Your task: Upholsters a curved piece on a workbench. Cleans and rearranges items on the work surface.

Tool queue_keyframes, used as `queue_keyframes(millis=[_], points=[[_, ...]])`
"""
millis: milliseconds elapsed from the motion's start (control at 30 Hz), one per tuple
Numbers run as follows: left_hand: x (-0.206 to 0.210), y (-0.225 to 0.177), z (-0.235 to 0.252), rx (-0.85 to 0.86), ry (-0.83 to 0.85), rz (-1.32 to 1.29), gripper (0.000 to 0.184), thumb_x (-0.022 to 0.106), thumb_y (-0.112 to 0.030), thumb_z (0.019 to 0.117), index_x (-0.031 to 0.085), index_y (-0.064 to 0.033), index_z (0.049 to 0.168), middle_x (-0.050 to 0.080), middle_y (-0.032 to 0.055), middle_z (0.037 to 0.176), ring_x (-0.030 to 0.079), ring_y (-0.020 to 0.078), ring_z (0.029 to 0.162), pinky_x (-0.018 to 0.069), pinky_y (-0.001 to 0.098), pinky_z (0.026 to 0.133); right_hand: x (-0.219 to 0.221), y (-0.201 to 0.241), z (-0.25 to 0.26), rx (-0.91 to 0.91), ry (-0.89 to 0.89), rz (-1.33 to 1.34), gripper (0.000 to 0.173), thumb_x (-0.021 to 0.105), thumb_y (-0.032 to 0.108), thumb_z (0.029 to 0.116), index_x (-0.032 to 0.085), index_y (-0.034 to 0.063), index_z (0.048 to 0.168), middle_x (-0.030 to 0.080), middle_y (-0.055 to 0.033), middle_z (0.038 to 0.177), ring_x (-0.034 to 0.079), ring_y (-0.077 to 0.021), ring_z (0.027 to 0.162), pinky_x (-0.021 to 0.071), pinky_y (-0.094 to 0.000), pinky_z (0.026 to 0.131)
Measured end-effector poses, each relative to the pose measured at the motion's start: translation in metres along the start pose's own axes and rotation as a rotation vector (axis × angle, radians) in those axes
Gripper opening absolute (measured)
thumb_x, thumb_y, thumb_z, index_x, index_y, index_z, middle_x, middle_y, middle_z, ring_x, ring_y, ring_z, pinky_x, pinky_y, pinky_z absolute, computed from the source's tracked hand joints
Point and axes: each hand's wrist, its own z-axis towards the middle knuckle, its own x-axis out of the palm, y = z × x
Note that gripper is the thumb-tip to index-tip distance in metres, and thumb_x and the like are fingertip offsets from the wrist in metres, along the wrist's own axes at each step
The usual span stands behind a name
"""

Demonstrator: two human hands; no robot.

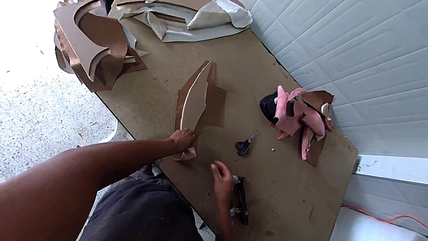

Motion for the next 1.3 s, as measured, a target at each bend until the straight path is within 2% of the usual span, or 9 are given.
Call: queue_keyframes(millis=[133,267,333,500,567,633,767,900,1300], points=[[-0.001,0.003,0.003,0.021,0.010,-0.023,0.054,0.086,-0.036,0.0780,0.065,-0.0162,0.124,0.064,0.0060,0.119,0.060,0.0300,0.120,0.0603,0.0487,0.076,-0.075,-0.076,-0.071,0.133,-0.176,-0.294,0.071,0.084,0.038,0.0835,0.058,0.0043,0.141,0.063,-0.0191,0.130,0.064,-0.0313,0.114,0.0569,-0.0514,0.092],[0.001,0.005,0.006,0.041,0.010,-0.038,0.050,0.085,-0.032,0.0792,0.065,-0.0159,0.122,0.064,0.0067,0.119,0.060,0.0308,0.120,0.0604,0.0488,0.077,-0.068,-0.109,-0.087,0.116,-0.150,-0.514,0.104,0.093,0.040,0.0703,0.042,0.0108,0.156,0.048,-0.0191,0.152,0.051,-0.0340,0.136,0.0484,-0.0546,0.109],[0.003,0.007,0.006,0.051,0.008,-0.046,0.047,0.083,-0.031,0.0810,0.065,-0.0159,0.122,0.064,0.0068,0.119,0.060,0.0307,0.120,0.0604,0.0490,0.077,-0.061,-0.114,-0.073,0.080,-0.148,-0.566,0.099,0.092,0.033,0.0717,0.043,0.0125,0.155,0.047,-0.0182,0.152,0.049,-0.0338,0.138,0.0482,-0.0540,0.109],[-0.004,0.008,0.001,0.063,0.005,-0.095,0.037,0.079,-0.029,0.0869,0.069,-0.0142,0.120,0.066,0.0093,0.121,0.061,0.0323,0.121,0.0592,0.0528,0.085,-0.076,-0.066,-0.040,0.283,-0.064,-0.412,0.084,0.084,0.017,0.0724,0.047,0.0032,0.147,0.063,-0.0220,0.129,0.065,-0.0349,0.113,0.0554,-0.0588,0.093],[-0.003,0.008,-0.002,0.068,0.007,-0.102,0.037,0.078,-0.027,0.0870,0.069,-0.0138,0.121,0.066,0.0108,0.121,0.061,0.0335,0.121,0.0591,0.0541,0.085,-0.085,-0.034,-0.027,0.386,0.046,-0.312,0.047,0.082,0.021,0.0794,0.068,0.0052,0.121,0.073,-0.0136,0.094,0.069,-0.0262,0.073,0.0587,-0.0490,0.065],[-0.004,0.006,0.000,0.085,-0.006,-0.097,0.034,0.077,-0.024,0.0875,0.068,-0.0135,0.119,0.066,0.0114,0.118,0.062,0.0341,0.118,0.0595,0.0538,0.082,-0.096,-0.003,-0.006,0.387,0.313,-0.204,0.030,0.076,0.020,0.0853,0.071,0.0074,0.112,0.077,-0.0074,0.089,0.067,-0.0205,0.060,0.0572,-0.0394,0.054],[-0.006,0.011,-0.002,0.096,-0.018,-0.126,0.024,0.076,-0.020,0.0886,0.072,-0.0127,0.111,0.070,0.0117,0.111,0.066,0.0342,0.111,0.0590,0.0559,0.082,-0.067,0.055,0.029,-0.144,0.759,-0.529,0.035,0.076,0.029,0.0825,0.073,0.0172,0.115,0.075,0.0032,0.106,0.071,-0.0089,0.097,0.0598,-0.0364,0.090],[-0.004,0.010,-0.001,0.104,-0.031,-0.127,0.020,0.076,-0.019,0.0879,0.073,-0.0143,0.107,0.070,0.0098,0.108,0.067,0.0324,0.109,0.0595,0.0545,0.080,-0.018,0.096,0.068,-0.518,0.961,-0.785,0.032,0.068,0.035,0.0900,0.069,0.0245,0.120,0.072,0.0053,0.113,0.070,-0.0109,0.102,0.0609,-0.0414,0.086],[-0.005,0.011,-0.002,0.094,-0.019,-0.140,0.024,0.077,-0.012,0.0840,0.071,-0.0101,0.107,0.068,0.0125,0.108,0.066,0.0337,0.108,0.0594,0.0532,0.077,0.016,0.098,0.092,-0.571,0.997,-0.916,0.032,0.071,0.029,0.0859,0.069,0.0233,0.117,0.071,0.0049,0.110,0.071,-0.0126,0.097,0.0613,-0.0421,0.080]])
